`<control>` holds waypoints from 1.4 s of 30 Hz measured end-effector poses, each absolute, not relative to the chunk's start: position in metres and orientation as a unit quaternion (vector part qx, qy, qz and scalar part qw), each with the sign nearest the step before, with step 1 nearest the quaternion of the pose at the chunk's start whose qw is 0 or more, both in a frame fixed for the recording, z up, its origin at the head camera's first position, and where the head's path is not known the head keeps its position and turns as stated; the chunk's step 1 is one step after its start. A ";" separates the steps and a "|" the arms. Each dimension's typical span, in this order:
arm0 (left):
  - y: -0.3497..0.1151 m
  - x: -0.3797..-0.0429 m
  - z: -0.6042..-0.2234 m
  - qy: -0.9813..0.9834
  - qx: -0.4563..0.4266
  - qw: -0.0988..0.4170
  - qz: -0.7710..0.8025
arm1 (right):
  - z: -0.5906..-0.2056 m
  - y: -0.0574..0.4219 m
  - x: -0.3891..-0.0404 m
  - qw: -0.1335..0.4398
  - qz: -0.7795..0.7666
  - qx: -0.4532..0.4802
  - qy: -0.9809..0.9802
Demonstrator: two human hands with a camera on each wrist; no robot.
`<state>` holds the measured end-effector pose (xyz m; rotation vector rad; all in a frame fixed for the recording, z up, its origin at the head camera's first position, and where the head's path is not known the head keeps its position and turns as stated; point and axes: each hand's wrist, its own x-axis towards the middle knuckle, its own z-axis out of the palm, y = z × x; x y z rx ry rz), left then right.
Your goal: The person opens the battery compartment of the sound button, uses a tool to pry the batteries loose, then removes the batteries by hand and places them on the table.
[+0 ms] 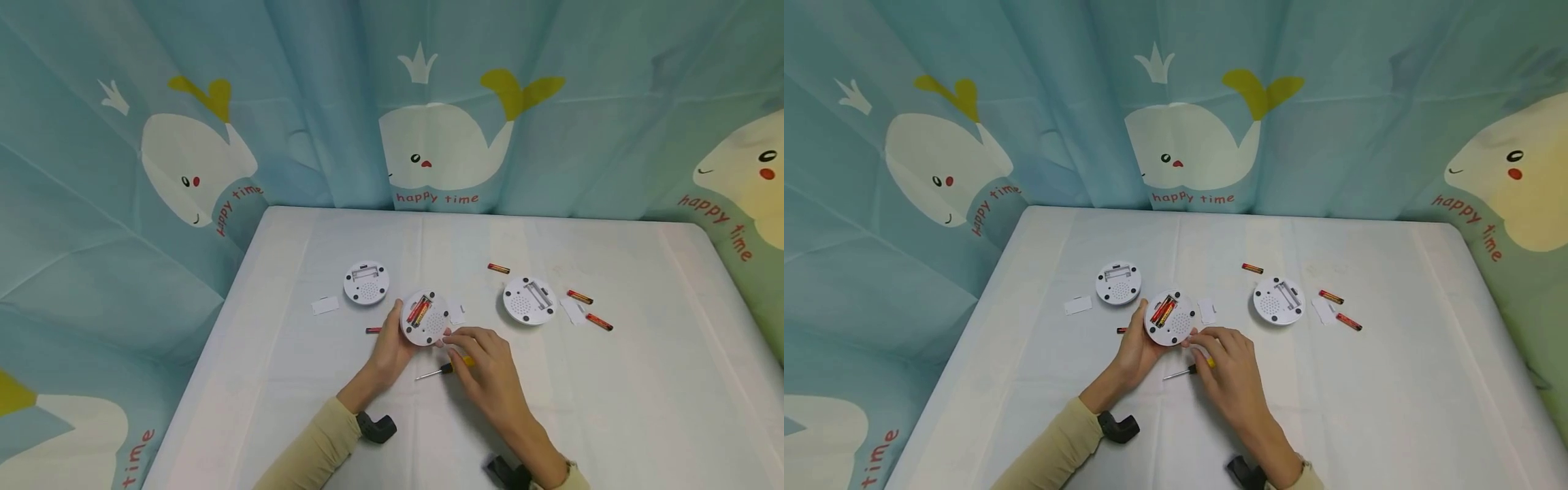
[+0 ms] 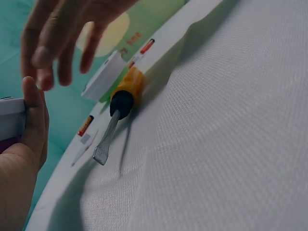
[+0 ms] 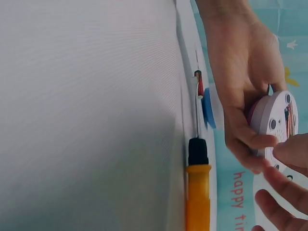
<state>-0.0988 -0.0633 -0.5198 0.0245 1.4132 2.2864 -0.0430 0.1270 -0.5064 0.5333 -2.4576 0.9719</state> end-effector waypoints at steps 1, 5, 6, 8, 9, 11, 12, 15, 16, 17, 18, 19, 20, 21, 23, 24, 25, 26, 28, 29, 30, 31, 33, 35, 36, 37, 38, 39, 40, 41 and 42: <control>-0.062 -0.098 -0.520 0.509 0.005 0.221 0.832 | -0.505 0.126 -0.044 0.227 0.357 0.194 -0.885; -0.060 -0.097 -0.521 0.507 -0.009 0.216 0.835 | -0.499 0.119 -0.045 0.222 0.385 0.188 -0.876; -0.060 -0.097 -0.521 0.508 -0.009 0.218 0.833 | -0.498 0.118 -0.045 0.219 0.391 0.186 -0.875; -0.059 -0.096 -0.521 0.514 -0.010 0.225 0.828 | -0.496 0.115 -0.046 0.213 0.396 0.183 -0.874; -0.058 -0.095 -0.521 0.517 -0.005 0.226 0.825 | -0.495 0.113 -0.047 0.216 0.395 0.182 -0.874; -0.057 -0.094 -0.521 0.524 0.001 0.231 0.820 | -0.495 0.110 -0.047 0.219 0.390 0.181 -0.876; -0.057 -0.093 -0.521 0.527 0.003 0.232 0.817 | -0.494 0.109 -0.047 0.222 0.387 0.180 -0.877; -0.055 -0.092 -0.521 0.527 0.010 0.235 0.817 | -0.493 0.105 -0.048 0.225 0.388 0.180 -0.875; -0.055 -0.092 -0.521 0.526 0.010 0.236 0.817 | -0.492 0.105 -0.049 0.224 0.391 0.181 -0.875; -0.055 -0.091 -0.521 0.523 0.013 0.237 0.819 | -0.492 0.104 -0.049 0.224 0.393 0.182 -0.873; -0.054 -0.091 -0.521 0.523 0.017 0.238 0.818 | -0.491 0.103 -0.050 0.227 0.394 0.183 -0.871; -0.054 -0.091 -0.521 0.522 0.021 0.238 0.819 | -0.491 0.102 -0.050 0.227 0.397 0.183 -0.870; -0.054 -0.091 -0.521 0.521 0.025 0.238 0.819 | -0.491 0.102 -0.051 0.228 0.397 0.183 -0.870; -0.053 -0.090 -0.520 0.520 0.029 0.238 0.820 | -0.490 0.101 -0.052 0.230 0.396 0.184 -0.870; -0.053 -0.090 -0.520 0.518 0.035 0.239 0.820 | -0.490 0.100 -0.053 0.234 0.393 0.183 -0.870; -0.052 -0.090 -0.520 0.518 0.038 0.239 0.820 | -0.490 0.099 -0.053 0.235 0.390 0.183 -0.871; -0.052 -0.090 -0.520 0.516 0.039 0.240 0.822 | -0.490 0.099 -0.053 0.235 0.389 0.181 -0.872; -0.052 -0.089 -0.520 0.515 0.041 0.240 0.822 | -0.490 0.098 -0.054 0.237 0.387 0.181 -0.873; -0.051 -0.089 -0.520 0.514 0.041 0.241 0.822 | -0.490 0.098 -0.054 0.239 0.383 0.182 -0.874; -0.051 -0.089 -0.520 0.512 0.040 0.241 0.823 | -0.490 0.097 -0.054 0.239 0.382 0.181 -0.874; -0.051 -0.089 -0.520 0.514 0.040 0.241 0.823 | -0.490 0.097 -0.055 0.240 0.381 0.182 -0.874; -0.051 -0.089 -0.520 0.513 0.039 0.241 0.823 | -0.489 0.097 -0.055 0.242 0.381 0.184 -0.873; -0.051 -0.089 -0.520 0.512 0.038 0.243 0.823 | -0.489 0.097 -0.055 0.245 0.379 0.188 -0.872; -0.051 -0.089 -0.520 0.512 0.039 0.245 0.822 | -0.490 0.098 -0.056 0.250 0.376 0.193 -0.871; -0.051 -0.089 -0.519 0.513 0.039 0.247 0.822 | -0.490 0.098 -0.056 0.252 0.373 0.196 -0.871; -0.051 -0.089 -0.520 0.511 0.038 0.248 0.822 | -0.490 0.098 -0.056 0.255 0.370 0.199 -0.871; -0.051 -0.090 -0.520 0.512 0.040 0.248 0.821 | -0.490 0.098 -0.056 0.257 0.367 0.200 -0.871; -0.051 -0.090 -0.519 0.513 0.040 0.249 0.821 | -0.491 0.098 -0.057 0.259 0.365 0.202 -0.872; -0.051 -0.090 -0.519 0.515 0.041 0.248 0.819 | -0.491 0.098 -0.057 0.261 0.362 0.203 -0.871; -0.050 -0.090 -0.519 0.515 0.041 0.248 0.819 | -0.491 0.098 -0.057 0.263 0.360 0.203 -0.872; -0.050 -0.090 -0.519 0.517 0.040 0.247 0.819 | -0.492 0.097 -0.057 0.266 0.358 0.203 -0.872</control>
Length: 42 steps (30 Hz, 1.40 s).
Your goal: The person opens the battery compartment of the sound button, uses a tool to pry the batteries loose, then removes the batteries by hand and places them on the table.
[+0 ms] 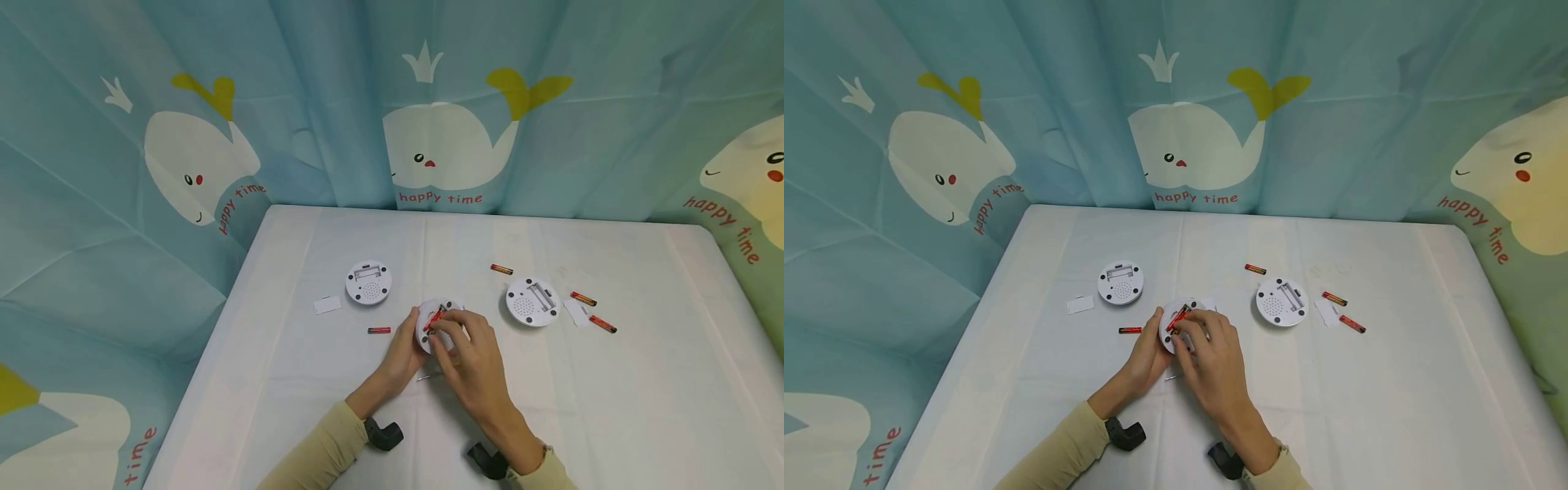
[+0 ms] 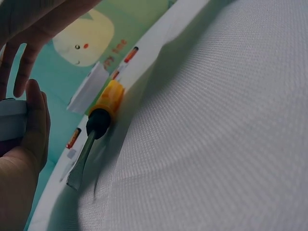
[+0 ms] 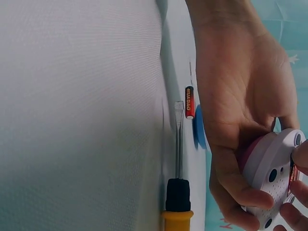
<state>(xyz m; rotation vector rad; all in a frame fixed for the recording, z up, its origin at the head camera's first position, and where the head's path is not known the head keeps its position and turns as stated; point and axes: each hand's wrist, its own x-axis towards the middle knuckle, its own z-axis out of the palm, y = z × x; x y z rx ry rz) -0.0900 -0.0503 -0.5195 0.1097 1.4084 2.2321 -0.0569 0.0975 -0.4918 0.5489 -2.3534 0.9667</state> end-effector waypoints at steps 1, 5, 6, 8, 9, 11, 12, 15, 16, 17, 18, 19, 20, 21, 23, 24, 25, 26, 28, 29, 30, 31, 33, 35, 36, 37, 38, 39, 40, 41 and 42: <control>-0.050 -0.090 -0.520 0.519 0.040 0.247 0.818 | -0.492 0.097 -0.057 0.268 0.356 0.203 -0.872; -0.049 -0.090 -0.521 0.524 0.035 0.246 0.815 | -0.493 0.097 -0.056 0.276 0.344 0.202 -0.874; -0.049 -0.089 -0.521 0.527 0.035 0.244 0.813 | -0.494 0.097 -0.056 0.280 0.339 0.204 -0.875; -0.049 -0.089 -0.521 0.527 0.034 0.242 0.814 | -0.494 0.097 -0.057 0.288 0.329 0.205 -0.876; -0.048 -0.089 -0.521 0.527 0.034 0.240 0.814 | -0.495 0.097 -0.057 0.292 0.323 0.206 -0.876; -0.048 -0.089 -0.521 0.530 0.035 0.236 0.814 | -0.495 0.096 -0.057 0.299 0.313 0.207 -0.877; -0.047 -0.089 -0.521 0.532 0.037 0.233 0.813 | -0.496 0.096 -0.057 0.302 0.310 0.207 -0.877; -0.046 -0.088 -0.520 0.540 0.040 0.227 0.810 | -0.496 0.095 -0.057 0.310 0.303 0.206 -0.877; -0.046 -0.088 -0.520 0.542 0.041 0.225 0.809 | -0.497 0.095 -0.057 0.314 0.300 0.206 -0.877; -0.045 -0.089 -0.520 0.544 0.041 0.224 0.807 | -0.497 0.094 -0.057 0.318 0.297 0.207 -0.876; -0.045 -0.089 -0.520 0.545 0.043 0.222 0.807 | -0.497 0.094 -0.057 0.323 0.294 0.208 -0.875; -0.044 -0.089 -0.520 0.545 0.042 0.222 0.807 | -0.497 0.094 -0.057 0.327 0.292 0.209 -0.874; -0.044 -0.089 -0.520 0.545 0.042 0.222 0.808 | -0.498 0.093 -0.057 0.331 0.291 0.211 -0.873; -0.044 -0.089 -0.520 0.544 0.042 0.222 0.808 | -0.498 0.093 -0.057 0.332 0.291 0.212 -0.872; -0.044 -0.089 -0.520 0.545 0.043 0.222 0.807 | -0.498 0.093 -0.056 0.333 0.292 0.216 -0.870; -0.043 -0.089 -0.519 0.545 0.043 0.221 0.808 | -0.498 0.093 -0.056 0.331 0.293 0.218 -0.870; -0.043 -0.089 -0.519 0.545 0.043 0.222 0.808 | -0.498 0.094 -0.056 0.329 0.295 0.219 -0.870; -0.043 -0.089 -0.519 0.543 0.042 0.222 0.809 | -0.498 0.094 -0.055 0.326 0.296 0.222 -0.870; -0.043 -0.089 -0.519 0.538 0.042 0.224 0.812 | -0.499 0.096 -0.055 0.321 0.300 0.227 -0.869; -0.043 -0.089 -0.519 0.536 0.041 0.224 0.813 | -0.499 0.096 -0.055 0.320 0.303 0.231 -0.867; -0.043 -0.089 -0.520 0.533 0.040 0.224 0.815 | -0.499 0.097 -0.056 0.319 0.305 0.236 -0.866; -0.043 -0.089 -0.520 0.530 0.039 0.226 0.817 | -0.500 0.098 -0.056 0.317 0.308 0.240 -0.864; -0.044 -0.089 -0.520 0.525 0.041 0.231 0.818 | -0.500 0.099 -0.057 0.315 0.311 0.249 -0.862; -0.045 -0.088 -0.521 0.525 0.044 0.238 0.816 | -0.500 0.101 -0.058 0.314 0.309 0.258 -0.860; -0.046 -0.088 -0.521 0.523 0.047 0.243 0.815 | -0.499 0.102 -0.058 0.313 0.307 0.263 -0.859; -0.046 -0.088 -0.521 0.523 0.047 0.248 0.814 | -0.499 0.103 -0.058 0.311 0.305 0.267 -0.859; -0.047 -0.088 -0.521 0.523 0.049 0.253 0.813 | -0.499 0.105 -0.058 0.309 0.303 0.272 -0.859; -0.048 -0.088 -0.521 0.522 0.051 0.257 0.811 | -0.498 0.106 -0.058 0.306 0.301 0.277 -0.859; -0.048 -0.088 -0.521 0.523 0.051 0.260 0.810 | -0.498 0.107 -0.058 0.305 0.300 0.282 -0.859; -0.048 -0.088 -0.521 0.521 0.051 0.263 0.811 | -0.498 0.109 -0.058 0.302 0.298 0.287 -0.859; -0.048 -0.088 -0.521 0.519 0.050 0.264 0.811 | -0.497 0.110 -0.058 0.299 0.297 0.292 -0.859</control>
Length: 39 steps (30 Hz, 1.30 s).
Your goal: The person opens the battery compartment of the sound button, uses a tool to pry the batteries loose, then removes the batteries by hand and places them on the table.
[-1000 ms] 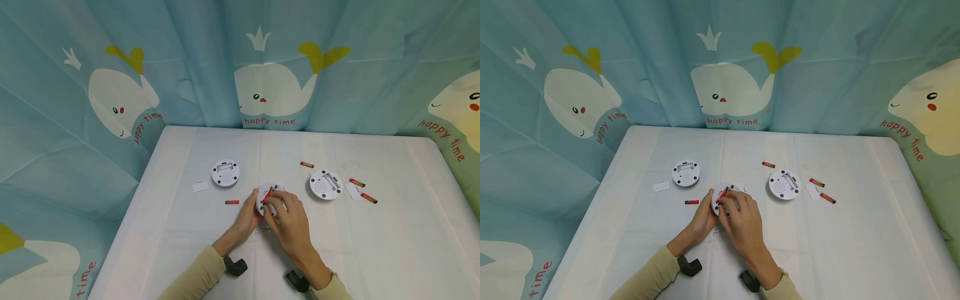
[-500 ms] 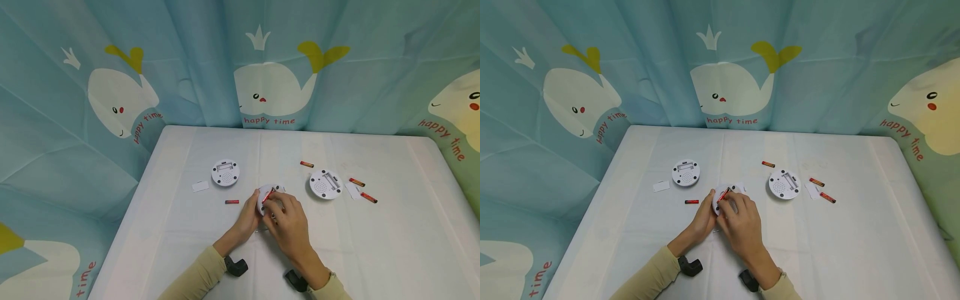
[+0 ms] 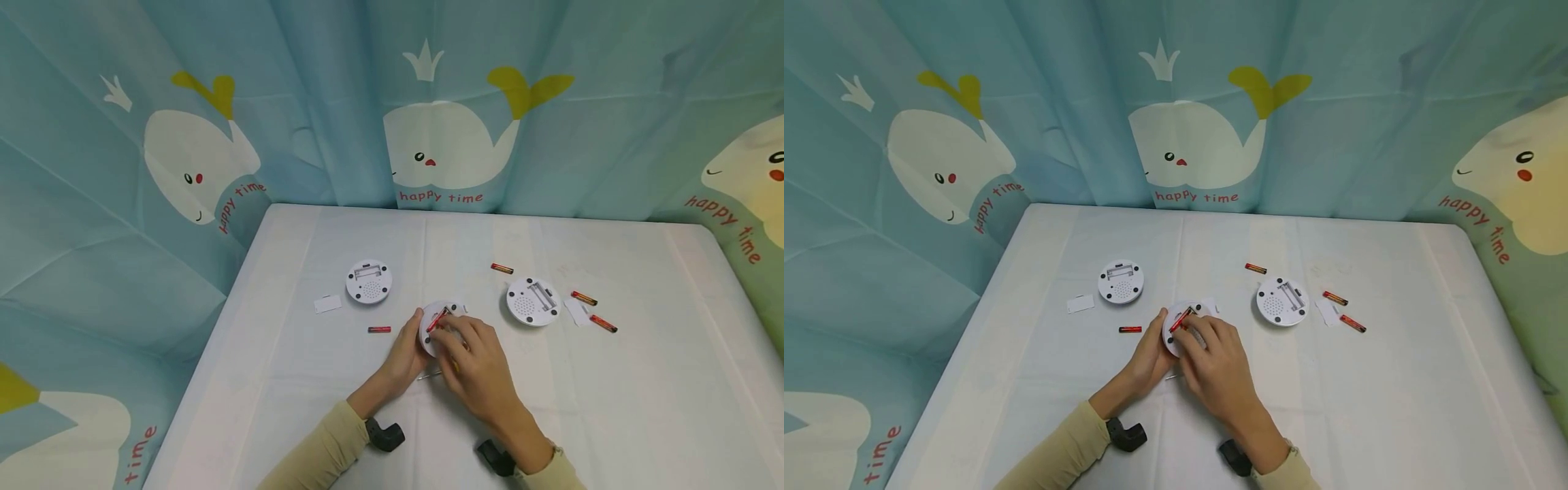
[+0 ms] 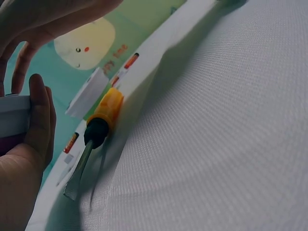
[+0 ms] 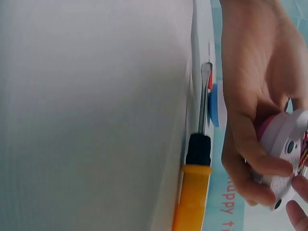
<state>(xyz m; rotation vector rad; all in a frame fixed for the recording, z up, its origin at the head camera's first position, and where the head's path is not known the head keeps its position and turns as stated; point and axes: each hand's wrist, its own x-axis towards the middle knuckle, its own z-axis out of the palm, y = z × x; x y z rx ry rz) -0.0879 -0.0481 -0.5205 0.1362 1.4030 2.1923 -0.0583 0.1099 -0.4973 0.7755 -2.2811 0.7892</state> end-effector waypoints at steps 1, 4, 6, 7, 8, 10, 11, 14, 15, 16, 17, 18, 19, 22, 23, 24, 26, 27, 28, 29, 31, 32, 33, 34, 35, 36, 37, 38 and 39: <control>-0.048 -0.088 -0.520 0.518 0.050 0.265 0.812 | -0.497 0.111 -0.059 0.296 0.296 0.296 -0.859; -0.048 -0.088 -0.520 0.516 0.044 0.264 0.813 | -0.496 0.115 -0.059 0.292 0.288 0.308 -0.859; -0.047 -0.087 -0.519 0.514 0.038 0.266 0.815 | -0.496 0.117 -0.060 0.290 0.280 0.314 -0.860; -0.047 -0.087 -0.519 0.512 0.036 0.267 0.815 | -0.496 0.118 -0.060 0.290 0.276 0.316 -0.860; -0.047 -0.087 -0.519 0.512 0.033 0.269 0.815 | -0.496 0.119 -0.061 0.292 0.272 0.319 -0.860; -0.047 -0.087 -0.519 0.512 0.031 0.272 0.814 | -0.496 0.120 -0.061 0.297 0.267 0.324 -0.858; -0.047 -0.087 -0.519 0.513 0.031 0.274 0.813 | -0.496 0.121 -0.061 0.302 0.266 0.326 -0.855; -0.047 -0.087 -0.519 0.515 0.030 0.279 0.810 | -0.496 0.122 -0.063 0.318 0.271 0.335 -0.845; -0.047 -0.087 -0.519 0.514 0.030 0.280 0.810 | -0.496 0.122 -0.064 0.322 0.275 0.337 -0.841; -0.047 -0.087 -0.518 0.513 0.030 0.281 0.810 | -0.496 0.123 -0.064 0.326 0.279 0.340 -0.837; -0.047 -0.087 -0.518 0.512 0.026 0.281 0.811 | -0.497 0.123 -0.065 0.329 0.285 0.343 -0.833; -0.047 -0.087 -0.518 0.511 0.023 0.281 0.812 | -0.497 0.124 -0.066 0.331 0.292 0.346 -0.828; -0.047 -0.087 -0.518 0.511 0.021 0.281 0.812 | -0.497 0.124 -0.067 0.331 0.298 0.349 -0.824; -0.048 -0.087 -0.518 0.514 0.021 0.284 0.809 | -0.497 0.127 -0.071 0.324 0.328 0.359 -0.812; -0.048 -0.087 -0.518 0.518 0.022 0.284 0.807 | -0.497 0.128 -0.072 0.318 0.343 0.361 -0.807; -0.049 -0.087 -0.519 0.519 0.024 0.286 0.805 | -0.498 0.128 -0.073 0.311 0.358 0.362 -0.803; -0.049 -0.087 -0.519 0.523 0.026 0.289 0.801 | -0.498 0.130 -0.075 0.289 0.401 0.360 -0.791; -0.050 -0.087 -0.519 0.525 0.027 0.290 0.800 | -0.498 0.131 -0.076 0.278 0.425 0.357 -0.784; -0.050 -0.087 -0.519 0.527 0.027 0.291 0.798 | -0.498 0.131 -0.077 0.267 0.448 0.350 -0.778; -0.051 -0.087 -0.520 0.528 0.026 0.291 0.797 | -0.497 0.132 -0.077 0.257 0.473 0.343 -0.770; -0.052 -0.087 -0.519 0.526 0.030 0.294 0.797 | -0.494 0.131 -0.079 0.236 0.520 0.324 -0.754; -0.052 -0.087 -0.519 0.526 0.033 0.294 0.797 | -0.493 0.131 -0.080 0.228 0.538 0.315 -0.748; -0.053 -0.087 -0.519 0.526 0.036 0.294 0.797 | -0.491 0.131 -0.080 0.221 0.552 0.306 -0.743; -0.053 -0.087 -0.518 0.525 0.038 0.294 0.798 | -0.489 0.130 -0.081 0.215 0.565 0.300 -0.738; -0.053 -0.087 -0.518 0.523 0.040 0.294 0.799 | -0.487 0.129 -0.082 0.207 0.575 0.294 -0.735; -0.053 -0.087 -0.518 0.521 0.042 0.293 0.800 | -0.485 0.129 -0.084 0.201 0.582 0.290 -0.733; -0.053 -0.087 -0.518 0.520 0.044 0.292 0.802 | -0.483 0.129 -0.085 0.198 0.586 0.287 -0.731; -0.054 -0.087 -0.518 0.518 0.046 0.291 0.803 | -0.482 0.129 -0.087 0.195 0.588 0.284 -0.731; -0.054 -0.087 -0.518 0.517 0.046 0.290 0.804 | -0.480 0.129 -0.089 0.193 0.591 0.280 -0.732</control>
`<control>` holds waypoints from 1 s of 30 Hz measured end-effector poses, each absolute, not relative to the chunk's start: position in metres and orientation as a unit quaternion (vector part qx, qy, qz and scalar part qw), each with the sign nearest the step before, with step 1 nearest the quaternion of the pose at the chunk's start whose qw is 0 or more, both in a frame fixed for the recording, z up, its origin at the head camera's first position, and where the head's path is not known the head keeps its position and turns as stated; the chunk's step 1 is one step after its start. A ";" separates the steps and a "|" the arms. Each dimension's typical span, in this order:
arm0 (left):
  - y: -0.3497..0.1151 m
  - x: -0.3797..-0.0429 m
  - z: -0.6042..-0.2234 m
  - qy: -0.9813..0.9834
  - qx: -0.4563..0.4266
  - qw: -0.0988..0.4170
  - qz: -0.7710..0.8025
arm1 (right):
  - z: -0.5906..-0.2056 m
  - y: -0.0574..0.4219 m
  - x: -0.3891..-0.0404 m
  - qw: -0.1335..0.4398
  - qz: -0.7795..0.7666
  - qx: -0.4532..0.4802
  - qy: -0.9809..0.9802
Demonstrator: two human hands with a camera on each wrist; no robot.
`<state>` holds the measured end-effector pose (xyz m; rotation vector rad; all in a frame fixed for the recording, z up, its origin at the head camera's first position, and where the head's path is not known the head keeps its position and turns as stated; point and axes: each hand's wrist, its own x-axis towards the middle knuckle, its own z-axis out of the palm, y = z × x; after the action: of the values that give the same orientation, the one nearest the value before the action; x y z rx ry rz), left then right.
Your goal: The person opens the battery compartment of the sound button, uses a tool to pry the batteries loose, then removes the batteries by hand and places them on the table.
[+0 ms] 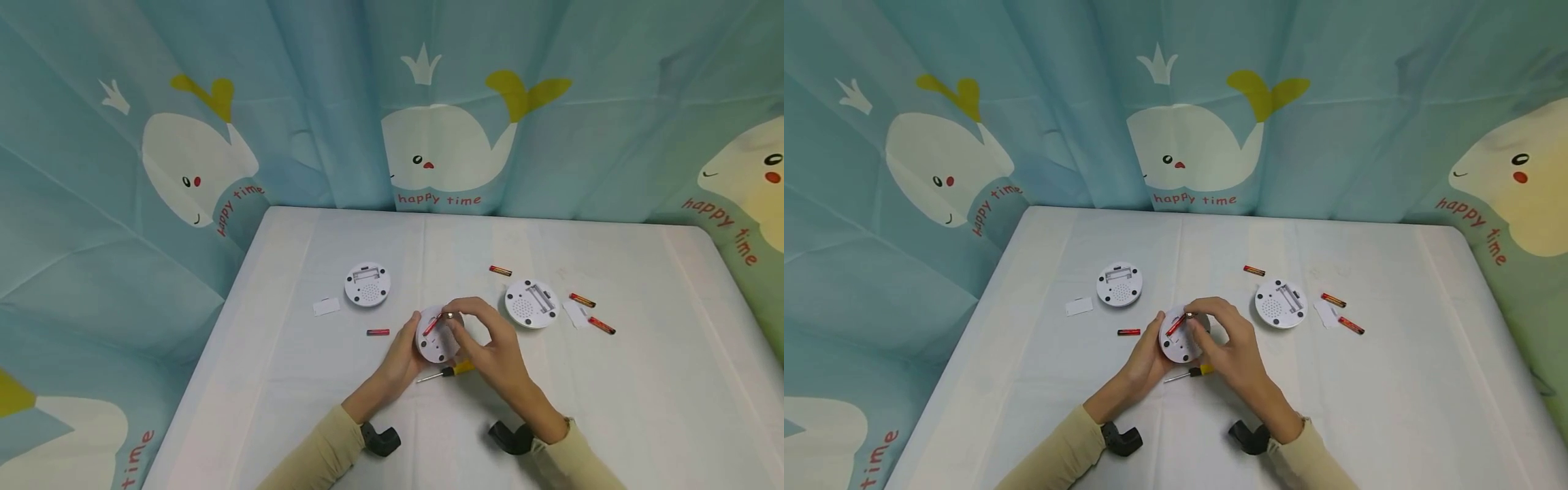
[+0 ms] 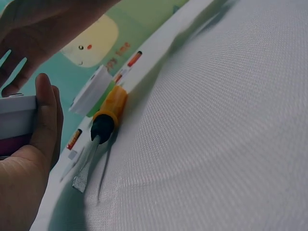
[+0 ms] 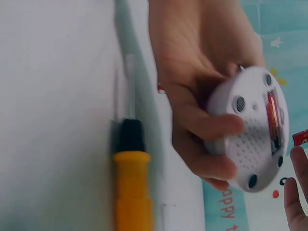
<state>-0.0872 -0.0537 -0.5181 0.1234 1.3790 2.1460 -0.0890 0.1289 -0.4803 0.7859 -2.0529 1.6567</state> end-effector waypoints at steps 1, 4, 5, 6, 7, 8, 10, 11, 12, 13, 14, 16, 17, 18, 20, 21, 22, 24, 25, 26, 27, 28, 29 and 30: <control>-0.054 -0.087 -0.518 0.515 0.046 0.289 0.805 | -0.479 0.129 -0.091 0.191 0.593 0.275 -0.732; -0.055 -0.087 -0.519 0.523 0.041 0.287 0.801 | -0.475 0.132 -0.099 0.179 0.598 0.251 -0.740; -0.055 -0.087 -0.519 0.527 0.037 0.285 0.799 | -0.474 0.133 -0.102 0.172 0.599 0.240 -0.744; -0.056 -0.087 -0.519 0.531 0.033 0.285 0.798 | -0.473 0.134 -0.105 0.166 0.598 0.229 -0.750; -0.056 -0.087 -0.519 0.534 0.031 0.286 0.795 | -0.472 0.135 -0.108 0.159 0.602 0.219 -0.751; -0.057 -0.087 -0.518 0.537 0.029 0.287 0.793 | -0.472 0.135 -0.111 0.152 0.605 0.208 -0.753; -0.057 -0.087 -0.517 0.537 0.025 0.287 0.793 | -0.472 0.137 -0.118 0.141 0.613 0.185 -0.755; -0.058 -0.087 -0.516 0.536 0.027 0.287 0.794 | -0.472 0.137 -0.121 0.135 0.616 0.172 -0.757; -0.058 -0.087 -0.516 0.535 0.027 0.287 0.794 | -0.472 0.137 -0.125 0.128 0.621 0.158 -0.757; -0.058 -0.088 -0.516 0.533 0.025 0.286 0.796 | -0.472 0.138 -0.128 0.120 0.627 0.144 -0.756; -0.058 -0.088 -0.516 0.532 0.023 0.284 0.798 | -0.473 0.137 -0.131 0.112 0.629 0.130 -0.758; -0.059 -0.088 -0.516 0.528 0.021 0.280 0.801 | -0.473 0.137 -0.138 0.095 0.632 0.101 -0.762; -0.059 -0.088 -0.516 0.527 0.018 0.278 0.803 | -0.473 0.136 -0.140 0.088 0.632 0.088 -0.765; -0.059 -0.088 -0.516 0.524 0.013 0.278 0.805 | -0.474 0.136 -0.143 0.082 0.633 0.078 -0.766; -0.060 -0.087 -0.516 0.522 0.007 0.278 0.807 | -0.475 0.134 -0.150 0.072 0.637 0.058 -0.765; -0.060 -0.087 -0.516 0.519 0.004 0.278 0.808 | -0.476 0.132 -0.152 0.068 0.637 0.050 -0.766; -0.060 -0.087 -0.515 0.517 0.001 0.279 0.809 | -0.476 0.131 -0.155 0.063 0.638 0.041 -0.766; -0.061 -0.087 -0.515 0.513 -0.005 0.279 0.812 | -0.478 0.128 -0.161 0.054 0.639 0.022 -0.767; -0.061 -0.087 -0.515 0.511 -0.006 0.278 0.813 | -0.479 0.127 -0.164 0.049 0.636 0.013 -0.770; -0.062 -0.087 -0.515 0.509 -0.007 0.277 0.815 | -0.480 0.126 -0.166 0.044 0.633 0.004 -0.773; -0.063 -0.087 -0.515 0.508 -0.008 0.275 0.816 | -0.481 0.124 -0.169 0.040 0.626 -0.005 -0.779; -0.063 -0.087 -0.515 0.507 -0.008 0.274 0.817 | -0.482 0.123 -0.171 0.034 0.621 -0.015 -0.783; -0.064 -0.087 -0.515 0.506 -0.009 0.273 0.818 | -0.482 0.121 -0.174 0.028 0.613 -0.024 -0.789; -0.064 -0.087 -0.515 0.506 -0.007 0.272 0.818 | -0.483 0.120 -0.176 0.023 0.607 -0.033 -0.793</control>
<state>-0.0871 -0.0641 -0.5150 -0.0185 1.3632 2.2023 -0.1759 0.1199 -0.4833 -0.1015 -2.4565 1.8802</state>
